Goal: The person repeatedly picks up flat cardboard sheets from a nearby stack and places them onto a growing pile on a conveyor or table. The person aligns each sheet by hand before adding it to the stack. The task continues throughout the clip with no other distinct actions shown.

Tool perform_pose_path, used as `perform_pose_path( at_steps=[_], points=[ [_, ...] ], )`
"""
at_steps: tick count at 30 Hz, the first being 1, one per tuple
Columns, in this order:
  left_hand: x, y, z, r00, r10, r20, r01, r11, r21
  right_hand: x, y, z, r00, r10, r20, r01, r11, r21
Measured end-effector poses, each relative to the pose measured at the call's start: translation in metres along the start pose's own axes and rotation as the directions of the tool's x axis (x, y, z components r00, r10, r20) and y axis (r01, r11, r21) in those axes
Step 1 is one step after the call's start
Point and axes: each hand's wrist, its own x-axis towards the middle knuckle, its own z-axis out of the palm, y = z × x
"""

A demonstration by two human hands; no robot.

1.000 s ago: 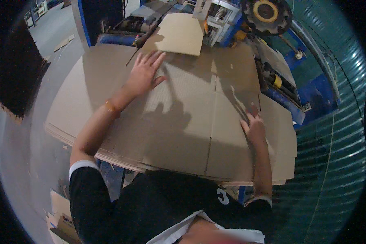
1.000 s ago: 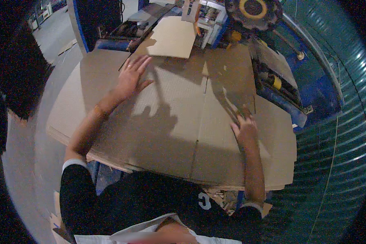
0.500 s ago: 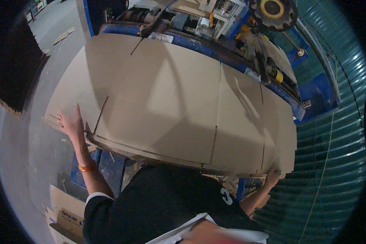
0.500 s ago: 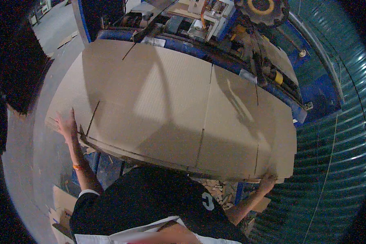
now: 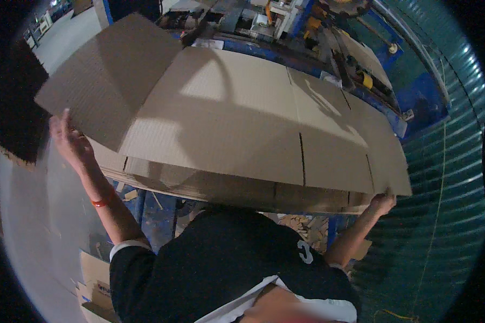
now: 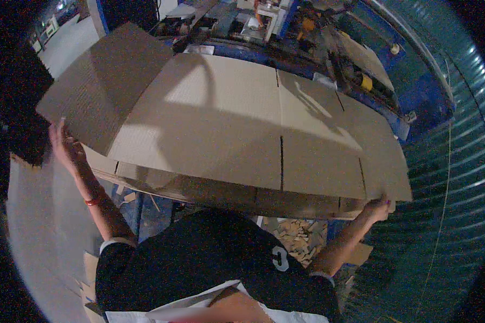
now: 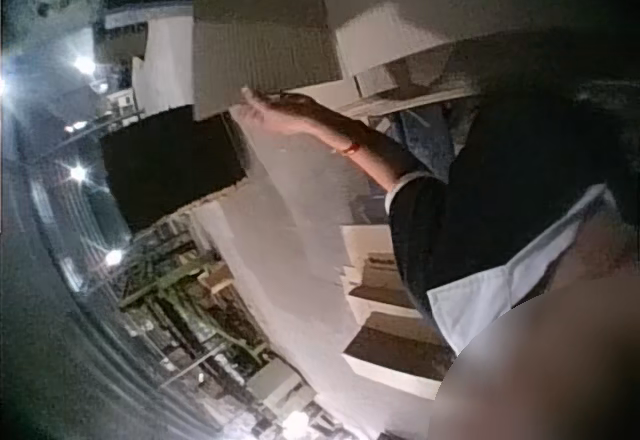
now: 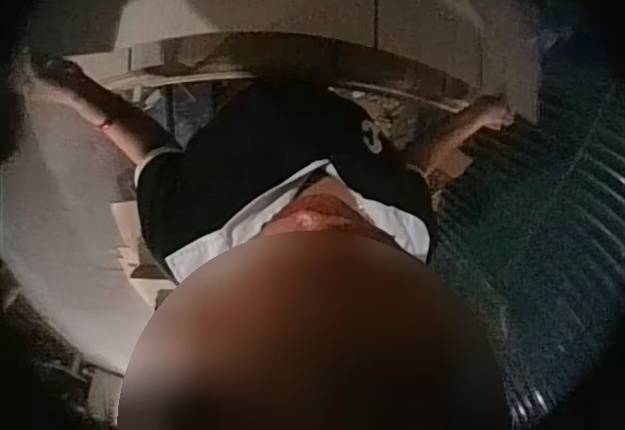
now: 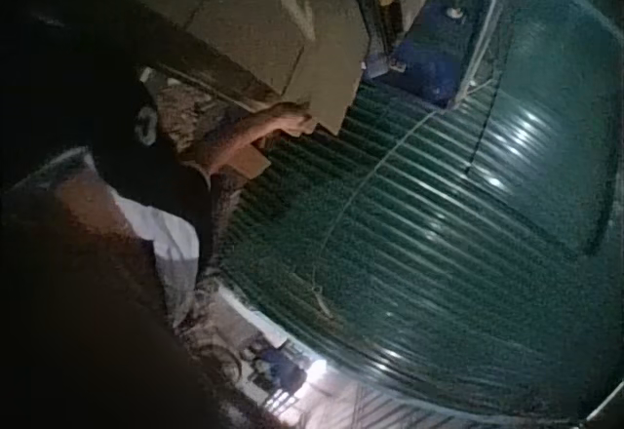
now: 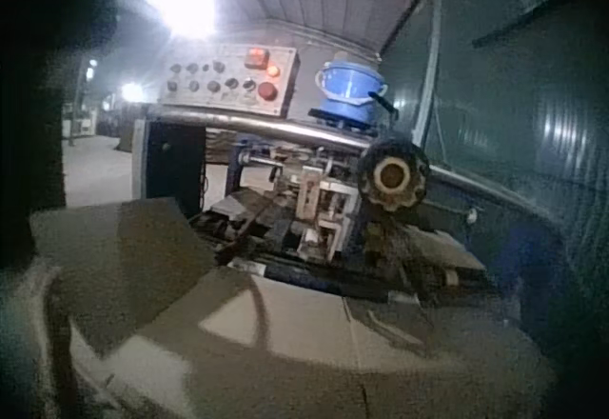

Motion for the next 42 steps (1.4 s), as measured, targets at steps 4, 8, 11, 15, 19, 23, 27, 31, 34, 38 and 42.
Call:
perform_pose_path(
  at_steps=[4,8,11,15,19,23,27,31,34,38,42],
  points=[
    [-0.012,-0.013,-0.018,0.953,-0.172,0.250,0.099,0.955,0.280,-0.007,-0.046,-0.036,0.980,-0.182,0.078,0.152,0.945,0.291],
    [-0.054,0.000,-0.043,0.909,-0.293,0.296,0.127,0.872,0.473,-0.072,-0.089,-0.077,0.983,-0.156,0.098,0.090,0.872,0.482],
    [-0.094,-0.003,-0.035,0.878,-0.192,0.439,-0.057,0.868,0.492,-0.129,-0.090,-0.068,0.807,-0.518,0.283,0.344,0.803,0.488],
    [-0.139,-0.007,0.008,0.382,-0.170,0.908,-0.513,0.778,0.362,-0.150,-0.082,-0.053,0.358,-0.688,0.631,0.534,0.705,0.466],
    [-0.148,-0.007,0.044,-0.076,-0.242,0.967,-0.842,0.535,0.067,-0.139,-0.084,-0.037,0.253,-0.607,0.753,0.502,0.748,0.435],
    [-0.137,-0.009,0.053,-0.115,-0.328,0.938,-0.845,0.529,0.081,-0.134,-0.091,-0.017,0.209,-0.663,0.719,0.480,0.710,0.515],
    [-0.120,-0.022,0.060,-0.080,-0.255,0.964,-0.862,0.504,0.061,-0.114,-0.097,0.010,0.018,-0.627,0.779,0.658,0.594,0.463],
    [-0.107,-0.044,0.084,0.007,-0.144,0.990,-0.813,0.575,0.089,-0.086,-0.101,0.060,-0.086,-0.609,0.788,0.774,0.457,0.438],
    [-0.092,-0.069,0.118,0.037,-0.050,0.998,-0.809,0.585,0.059,-0.073,-0.107,0.099,-0.053,-0.534,0.844,0.772,0.514,0.373],
    [-0.078,-0.113,0.168,0.118,-0.006,0.993,-0.778,0.621,0.096,-0.056,-0.119,0.157,-0.012,-0.432,0.902,0.749,0.594,0.295],
    [-0.066,-0.152,0.211,0.133,0.015,0.991,-0.859,0.500,0.108,-0.057,-0.115,0.198,0.110,-0.537,0.836,0.819,0.526,0.230]
  ],
)
